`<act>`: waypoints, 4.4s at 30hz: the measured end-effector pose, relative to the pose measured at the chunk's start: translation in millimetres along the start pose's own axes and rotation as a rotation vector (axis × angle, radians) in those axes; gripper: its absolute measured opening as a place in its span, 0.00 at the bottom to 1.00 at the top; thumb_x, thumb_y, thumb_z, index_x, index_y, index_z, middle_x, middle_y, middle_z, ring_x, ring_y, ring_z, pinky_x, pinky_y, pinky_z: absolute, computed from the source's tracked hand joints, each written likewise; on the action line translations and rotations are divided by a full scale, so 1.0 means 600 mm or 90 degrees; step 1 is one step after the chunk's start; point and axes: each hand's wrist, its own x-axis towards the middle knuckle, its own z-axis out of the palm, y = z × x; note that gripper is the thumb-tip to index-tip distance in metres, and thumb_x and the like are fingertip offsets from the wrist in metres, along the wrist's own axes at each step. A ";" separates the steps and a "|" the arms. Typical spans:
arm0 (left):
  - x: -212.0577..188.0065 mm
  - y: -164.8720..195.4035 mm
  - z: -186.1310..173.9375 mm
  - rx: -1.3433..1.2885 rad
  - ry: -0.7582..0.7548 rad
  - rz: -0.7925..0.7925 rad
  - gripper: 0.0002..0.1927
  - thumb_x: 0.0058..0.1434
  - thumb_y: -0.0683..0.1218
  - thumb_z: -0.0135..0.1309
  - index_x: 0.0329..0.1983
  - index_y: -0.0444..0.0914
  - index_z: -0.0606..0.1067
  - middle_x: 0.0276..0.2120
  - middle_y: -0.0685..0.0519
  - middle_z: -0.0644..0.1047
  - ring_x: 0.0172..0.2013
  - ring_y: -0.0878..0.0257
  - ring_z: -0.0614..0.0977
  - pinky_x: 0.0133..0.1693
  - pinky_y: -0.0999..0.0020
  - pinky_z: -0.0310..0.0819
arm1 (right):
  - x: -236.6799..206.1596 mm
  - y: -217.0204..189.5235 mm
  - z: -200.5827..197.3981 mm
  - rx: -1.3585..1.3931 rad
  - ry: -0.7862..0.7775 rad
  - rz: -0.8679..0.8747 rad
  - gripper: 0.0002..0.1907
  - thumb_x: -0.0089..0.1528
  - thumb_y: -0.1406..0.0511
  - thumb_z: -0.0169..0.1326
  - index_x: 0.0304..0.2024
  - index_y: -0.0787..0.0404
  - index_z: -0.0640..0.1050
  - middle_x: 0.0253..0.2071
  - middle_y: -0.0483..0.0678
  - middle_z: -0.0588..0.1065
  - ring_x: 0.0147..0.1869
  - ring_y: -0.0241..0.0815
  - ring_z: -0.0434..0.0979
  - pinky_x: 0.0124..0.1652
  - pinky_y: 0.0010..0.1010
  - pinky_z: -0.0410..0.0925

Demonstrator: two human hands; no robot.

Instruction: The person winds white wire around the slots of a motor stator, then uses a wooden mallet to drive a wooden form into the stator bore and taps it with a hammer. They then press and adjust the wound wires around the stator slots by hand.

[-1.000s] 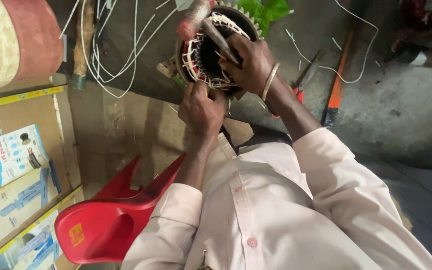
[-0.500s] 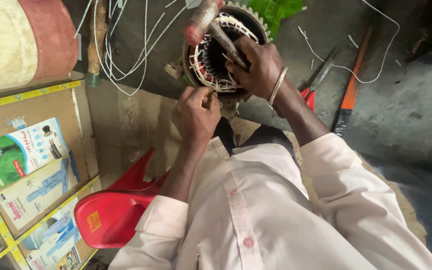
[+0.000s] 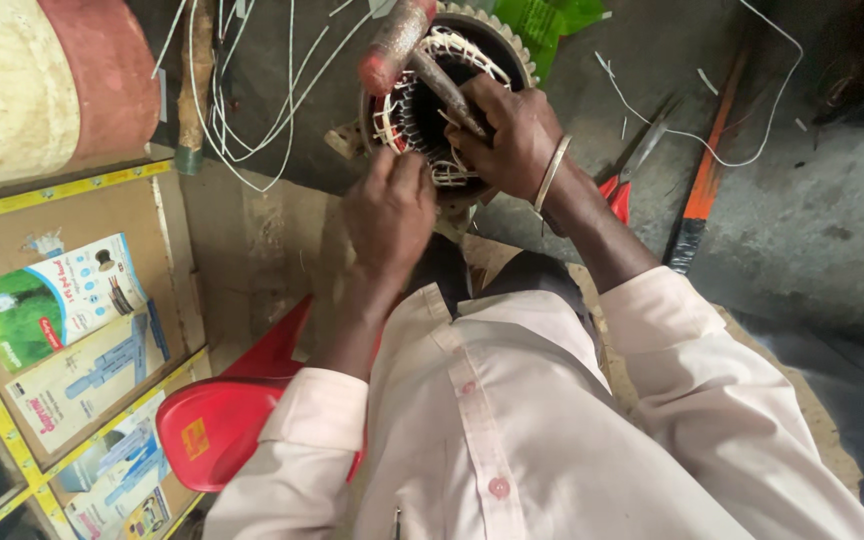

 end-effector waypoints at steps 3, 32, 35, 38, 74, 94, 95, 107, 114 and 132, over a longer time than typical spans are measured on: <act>0.034 -0.036 -0.009 -0.061 -0.041 0.117 0.12 0.59 0.38 0.55 0.46 0.40 0.78 0.41 0.48 0.78 0.40 0.49 0.84 0.41 0.56 0.79 | 0.000 0.004 -0.003 0.023 0.015 -0.024 0.14 0.61 0.67 0.66 0.45 0.63 0.75 0.32 0.57 0.77 0.37 0.61 0.80 0.35 0.43 0.72; 0.079 -0.110 -0.011 -0.001 -0.262 0.315 0.15 0.62 0.41 0.53 0.51 0.47 0.78 0.49 0.47 0.75 0.46 0.50 0.82 0.43 0.55 0.80 | 0.004 -0.006 0.007 0.004 0.072 0.017 0.14 0.62 0.68 0.65 0.43 0.64 0.73 0.30 0.59 0.76 0.35 0.63 0.79 0.32 0.45 0.71; 0.022 -0.098 -0.024 0.070 -0.183 0.321 0.22 0.63 0.39 0.53 0.61 0.47 0.77 0.53 0.46 0.70 0.50 0.50 0.79 0.47 0.56 0.80 | 0.005 -0.002 0.008 -0.009 0.044 0.027 0.14 0.61 0.68 0.66 0.43 0.64 0.74 0.30 0.59 0.77 0.35 0.64 0.79 0.32 0.45 0.71; -0.009 -0.085 -0.042 0.027 -0.213 0.276 0.29 0.59 0.37 0.53 0.65 0.48 0.76 0.53 0.44 0.69 0.48 0.50 0.79 0.44 0.56 0.79 | 0.006 -0.003 0.008 -0.021 0.033 0.026 0.15 0.61 0.67 0.66 0.44 0.64 0.74 0.31 0.58 0.77 0.36 0.63 0.80 0.33 0.45 0.72; -0.117 0.028 0.013 -0.280 0.014 -0.152 0.25 0.64 0.42 0.56 0.65 0.36 0.71 0.45 0.45 0.70 0.42 0.51 0.77 0.43 0.57 0.75 | 0.007 -0.006 0.003 -0.038 0.001 -0.001 0.15 0.61 0.67 0.65 0.44 0.64 0.74 0.29 0.56 0.77 0.33 0.59 0.80 0.34 0.43 0.72; 0.071 -0.105 -0.011 0.038 -0.235 0.380 0.07 0.62 0.39 0.56 0.38 0.43 0.83 0.41 0.48 0.78 0.36 0.58 0.83 0.33 0.60 0.78 | 0.002 -0.013 0.002 -0.041 0.023 -0.012 0.14 0.60 0.67 0.66 0.43 0.64 0.75 0.30 0.59 0.76 0.35 0.64 0.78 0.34 0.46 0.70; 0.085 -0.109 -0.011 0.071 -0.268 0.425 0.06 0.62 0.39 0.56 0.36 0.42 0.82 0.42 0.47 0.78 0.36 0.59 0.83 0.33 0.61 0.78 | 0.002 -0.014 0.003 -0.040 0.017 0.002 0.14 0.61 0.67 0.66 0.43 0.65 0.75 0.30 0.59 0.76 0.34 0.64 0.78 0.34 0.46 0.70; 0.191 -0.129 -0.005 -0.007 -0.585 0.636 0.08 0.52 0.40 0.54 0.31 0.44 0.81 0.35 0.52 0.80 0.39 0.50 0.84 0.39 0.53 0.78 | 0.005 -0.052 0.046 -0.051 0.072 0.069 0.15 0.58 0.67 0.66 0.41 0.66 0.74 0.32 0.62 0.76 0.37 0.66 0.78 0.33 0.45 0.71; 0.212 -0.190 0.013 0.024 -0.563 0.914 0.12 0.52 0.40 0.54 0.41 0.42 0.79 0.45 0.50 0.79 0.43 0.51 0.84 0.40 0.53 0.78 | 0.008 -0.125 0.088 -0.151 0.079 0.278 0.13 0.63 0.67 0.63 0.46 0.65 0.76 0.32 0.57 0.77 0.33 0.56 0.81 0.32 0.42 0.72; 0.289 -0.211 0.044 -0.006 -0.624 1.063 0.24 0.59 0.39 0.51 0.59 0.45 0.75 0.56 0.49 0.74 0.32 0.60 0.85 0.28 0.65 0.80 | -0.032 -0.240 0.205 0.088 0.508 0.531 0.11 0.65 0.73 0.61 0.48 0.67 0.73 0.37 0.47 0.81 0.27 0.26 0.74 0.26 0.20 0.67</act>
